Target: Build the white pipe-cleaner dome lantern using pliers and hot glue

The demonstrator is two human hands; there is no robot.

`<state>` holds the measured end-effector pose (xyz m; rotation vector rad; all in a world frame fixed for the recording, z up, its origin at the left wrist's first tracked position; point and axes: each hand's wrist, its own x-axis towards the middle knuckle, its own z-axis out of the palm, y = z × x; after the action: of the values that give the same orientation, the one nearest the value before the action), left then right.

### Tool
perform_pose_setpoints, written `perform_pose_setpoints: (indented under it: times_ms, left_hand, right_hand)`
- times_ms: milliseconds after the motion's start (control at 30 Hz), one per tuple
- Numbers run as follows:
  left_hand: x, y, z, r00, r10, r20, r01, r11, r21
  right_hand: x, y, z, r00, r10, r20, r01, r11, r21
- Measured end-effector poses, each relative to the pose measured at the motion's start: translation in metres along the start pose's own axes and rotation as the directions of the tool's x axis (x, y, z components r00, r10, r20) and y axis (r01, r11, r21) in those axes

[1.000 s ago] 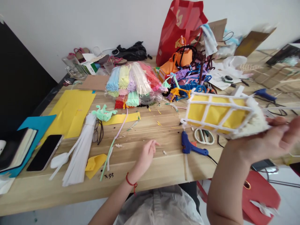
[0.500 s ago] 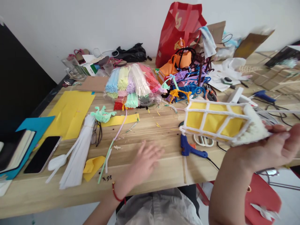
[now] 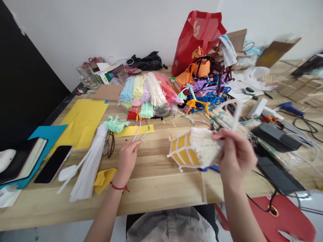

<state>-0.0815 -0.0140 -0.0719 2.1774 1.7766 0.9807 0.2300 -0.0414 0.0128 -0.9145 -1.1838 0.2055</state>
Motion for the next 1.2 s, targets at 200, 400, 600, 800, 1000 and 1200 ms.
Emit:
perform_pose_setpoints:
  times_ms: [200, 400, 600, 800, 1000, 1200]
  left_hand:
    - [-0.005, 0.004, -0.009, 0.995, -0.023, -0.097, 0.023, 1.0, 0.003]
    - [-0.001, 0.002, -0.01, 0.988, 0.015, -0.153, -0.017, 1.0, -0.016]
    - [-0.005, -0.016, -0.013, 0.961, 0.108, -0.256, -0.114, 0.993, -0.007]
    - [-0.008, -0.019, -0.014, 0.942, 0.022, -0.335, -0.061, 0.993, -0.105]
    - [-0.006, -0.011, -0.012, 0.892, 0.099, -0.441, -0.105, 0.994, 0.009]
    - [-0.012, -0.004, -0.013, 0.847, 0.188, -0.498, -0.209, 0.978, 0.012]
  right_hand:
    - [-0.01, -0.001, 0.025, 0.757, 0.0, 0.654, 0.015, 1.0, -0.017]
    - [-0.016, 0.002, 0.064, 0.754, -0.103, 0.649, 0.018, 0.99, 0.136]
    - [-0.007, 0.004, 0.086, 0.639, -0.154, 0.754, -0.011, 0.978, 0.209]
    - [0.039, 0.04, 0.12, 0.583, 0.077, 0.809, 0.294, 0.908, -0.299]
    - [0.06, 0.081, 0.174, 0.531, 0.272, 0.803, 0.457, 0.706, -0.541]
    - [0.054, 0.092, 0.194, 0.525, 0.38, 0.761, 0.536, 0.547, -0.643]
